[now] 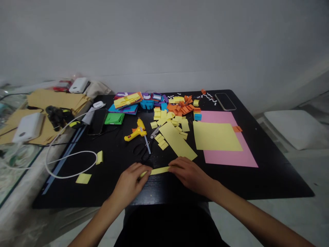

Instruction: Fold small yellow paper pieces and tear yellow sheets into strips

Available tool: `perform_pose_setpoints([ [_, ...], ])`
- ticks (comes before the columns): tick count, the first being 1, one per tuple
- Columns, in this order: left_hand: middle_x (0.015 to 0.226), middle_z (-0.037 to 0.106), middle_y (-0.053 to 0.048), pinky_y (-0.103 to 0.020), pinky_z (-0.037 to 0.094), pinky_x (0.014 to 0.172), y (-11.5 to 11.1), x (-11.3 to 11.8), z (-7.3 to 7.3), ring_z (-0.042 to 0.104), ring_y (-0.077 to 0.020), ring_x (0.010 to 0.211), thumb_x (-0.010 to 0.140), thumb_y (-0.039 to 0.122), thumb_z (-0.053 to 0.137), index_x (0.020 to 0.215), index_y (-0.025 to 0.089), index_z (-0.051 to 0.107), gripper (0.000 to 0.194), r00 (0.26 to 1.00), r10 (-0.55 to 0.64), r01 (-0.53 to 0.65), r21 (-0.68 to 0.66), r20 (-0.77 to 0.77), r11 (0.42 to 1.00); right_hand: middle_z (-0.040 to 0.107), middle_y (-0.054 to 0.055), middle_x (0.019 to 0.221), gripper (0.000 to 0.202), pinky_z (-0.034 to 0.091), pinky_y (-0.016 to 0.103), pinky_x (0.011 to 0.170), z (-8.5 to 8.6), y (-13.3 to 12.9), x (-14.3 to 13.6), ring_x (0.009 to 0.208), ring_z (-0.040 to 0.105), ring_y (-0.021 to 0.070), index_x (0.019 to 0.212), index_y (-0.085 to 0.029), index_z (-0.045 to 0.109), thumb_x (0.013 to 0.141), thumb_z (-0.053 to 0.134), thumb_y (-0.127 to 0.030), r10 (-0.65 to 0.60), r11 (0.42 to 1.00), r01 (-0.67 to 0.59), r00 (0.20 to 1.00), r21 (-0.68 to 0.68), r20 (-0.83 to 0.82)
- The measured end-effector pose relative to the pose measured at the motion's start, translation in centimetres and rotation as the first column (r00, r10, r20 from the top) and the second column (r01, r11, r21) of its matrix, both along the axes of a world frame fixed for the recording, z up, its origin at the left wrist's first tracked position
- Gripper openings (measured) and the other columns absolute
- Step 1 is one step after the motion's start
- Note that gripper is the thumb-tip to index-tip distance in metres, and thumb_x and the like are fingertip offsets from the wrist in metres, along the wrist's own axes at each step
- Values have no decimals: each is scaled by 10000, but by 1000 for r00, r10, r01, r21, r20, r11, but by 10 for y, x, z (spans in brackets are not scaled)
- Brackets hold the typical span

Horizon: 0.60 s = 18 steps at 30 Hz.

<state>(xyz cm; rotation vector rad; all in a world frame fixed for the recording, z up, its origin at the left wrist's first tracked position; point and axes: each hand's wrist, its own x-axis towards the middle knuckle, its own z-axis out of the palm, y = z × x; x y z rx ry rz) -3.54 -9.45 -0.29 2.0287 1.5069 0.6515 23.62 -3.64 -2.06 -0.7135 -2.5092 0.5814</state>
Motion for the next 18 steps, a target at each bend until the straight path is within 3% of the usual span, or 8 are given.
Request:
perform_pose_setpoints([
  [3, 1066, 732, -78, -390, 542, 870, 0, 5, -6, 686, -232, 991, 1011, 199, 557, 1130, 219, 738, 218, 992, -50, 72, 197, -118, 978, 732, 105, 1098, 200, 559, 400, 934, 2, -2, -1, 1019, 655, 222, 1099, -148, 718, 978, 583, -63, 4, 999, -4, 1000, 36, 16],
  [6, 1168, 728, -99, -413, 548, 914, 1, 14, -11, 683, -238, 1063, 1006, 132, 547, 1202, 202, 711, 265, 977, -142, 185, 298, -161, 937, 736, 108, 1079, 192, 561, 405, 939, 8, 0, -3, 1022, 650, 224, 1082, -135, 715, 978, 574, -57, 22, 999, -25, 998, 43, 52],
  [18, 1210, 731, -146, -437, 571, 897, 1, 24, -10, 685, -270, 1080, 984, 51, 518, 1225, 117, 674, 294, 895, -241, 366, 313, -375, 876, 725, 132, 1009, 227, 575, 400, 877, 16, -11, -15, 947, 644, 237, 1018, -123, 729, 950, 545, -9, 36, 997, -49, 977, 61, 210],
])
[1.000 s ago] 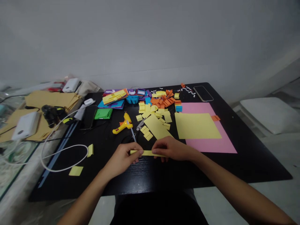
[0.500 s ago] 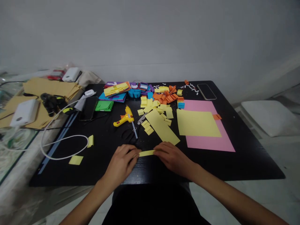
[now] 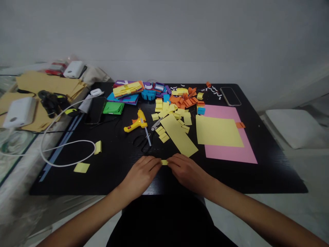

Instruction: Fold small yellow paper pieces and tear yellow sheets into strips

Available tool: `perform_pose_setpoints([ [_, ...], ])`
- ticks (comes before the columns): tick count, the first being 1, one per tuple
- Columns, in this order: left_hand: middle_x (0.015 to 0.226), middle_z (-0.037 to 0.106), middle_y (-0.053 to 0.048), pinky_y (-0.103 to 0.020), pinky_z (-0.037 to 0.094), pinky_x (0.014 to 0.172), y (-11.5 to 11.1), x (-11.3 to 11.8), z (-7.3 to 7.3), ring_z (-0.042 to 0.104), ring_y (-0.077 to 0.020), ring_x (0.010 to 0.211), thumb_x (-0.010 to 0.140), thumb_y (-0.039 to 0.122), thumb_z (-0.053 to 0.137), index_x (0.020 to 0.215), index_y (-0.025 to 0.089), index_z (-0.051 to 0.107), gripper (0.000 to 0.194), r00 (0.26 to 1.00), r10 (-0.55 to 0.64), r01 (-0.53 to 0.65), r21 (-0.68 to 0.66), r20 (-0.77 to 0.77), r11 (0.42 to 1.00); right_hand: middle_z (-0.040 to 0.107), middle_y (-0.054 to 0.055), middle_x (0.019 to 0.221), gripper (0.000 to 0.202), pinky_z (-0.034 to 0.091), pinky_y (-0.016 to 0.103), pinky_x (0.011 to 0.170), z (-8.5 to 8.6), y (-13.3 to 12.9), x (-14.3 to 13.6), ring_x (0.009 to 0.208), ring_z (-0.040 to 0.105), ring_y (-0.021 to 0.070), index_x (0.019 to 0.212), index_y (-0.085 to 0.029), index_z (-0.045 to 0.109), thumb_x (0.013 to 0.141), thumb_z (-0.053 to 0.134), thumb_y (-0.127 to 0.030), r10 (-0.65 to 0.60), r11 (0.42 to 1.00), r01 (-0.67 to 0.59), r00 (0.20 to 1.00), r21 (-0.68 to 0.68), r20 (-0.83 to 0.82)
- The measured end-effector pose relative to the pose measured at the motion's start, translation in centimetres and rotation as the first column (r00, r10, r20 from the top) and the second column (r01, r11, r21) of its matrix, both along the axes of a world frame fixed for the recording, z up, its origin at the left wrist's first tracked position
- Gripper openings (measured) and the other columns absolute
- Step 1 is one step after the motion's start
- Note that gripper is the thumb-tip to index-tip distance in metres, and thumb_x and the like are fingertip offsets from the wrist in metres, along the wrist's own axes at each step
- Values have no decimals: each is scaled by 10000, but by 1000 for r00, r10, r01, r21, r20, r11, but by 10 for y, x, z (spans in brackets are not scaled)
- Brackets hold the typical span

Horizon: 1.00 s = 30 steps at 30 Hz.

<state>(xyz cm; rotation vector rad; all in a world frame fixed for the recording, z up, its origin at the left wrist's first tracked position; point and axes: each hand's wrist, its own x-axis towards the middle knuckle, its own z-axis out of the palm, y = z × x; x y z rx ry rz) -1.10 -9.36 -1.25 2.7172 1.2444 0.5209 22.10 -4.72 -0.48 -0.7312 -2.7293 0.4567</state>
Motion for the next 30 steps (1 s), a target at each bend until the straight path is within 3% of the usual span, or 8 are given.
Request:
perform_pose_setpoints([
  [14, 1119, 726, -146, -425, 569, 903, 6, 3, 6, 686, -262, 1026, 988, 42, 492, 1157, 99, 665, 249, 998, -45, 45, 11, -53, 999, 682, 120, 935, 222, 547, 382, 838, -1, -1, -3, 911, 626, 237, 923, -128, 700, 966, 526, 4, 6, 999, -10, 996, 46, 90],
  [20, 1035, 723, -139, -393, 569, 816, 9, 8, 13, 679, -252, 938, 992, 35, 445, 1041, 105, 666, 237, 980, -88, 97, 41, -178, 994, 705, 146, 1030, 253, 564, 403, 884, 1, -4, -1, 978, 642, 254, 987, -120, 709, 954, 507, 29, 19, 997, -26, 995, 68, 101],
  [30, 1008, 716, -129, -387, 557, 794, 5, 9, 12, 666, -254, 921, 986, 33, 449, 1043, 102, 660, 229, 979, -97, 107, 44, -177, 993, 714, 147, 1064, 265, 577, 421, 905, -5, -6, 2, 1007, 653, 258, 1042, -123, 710, 969, 500, 21, 6, 997, -10, 999, 74, 49],
])
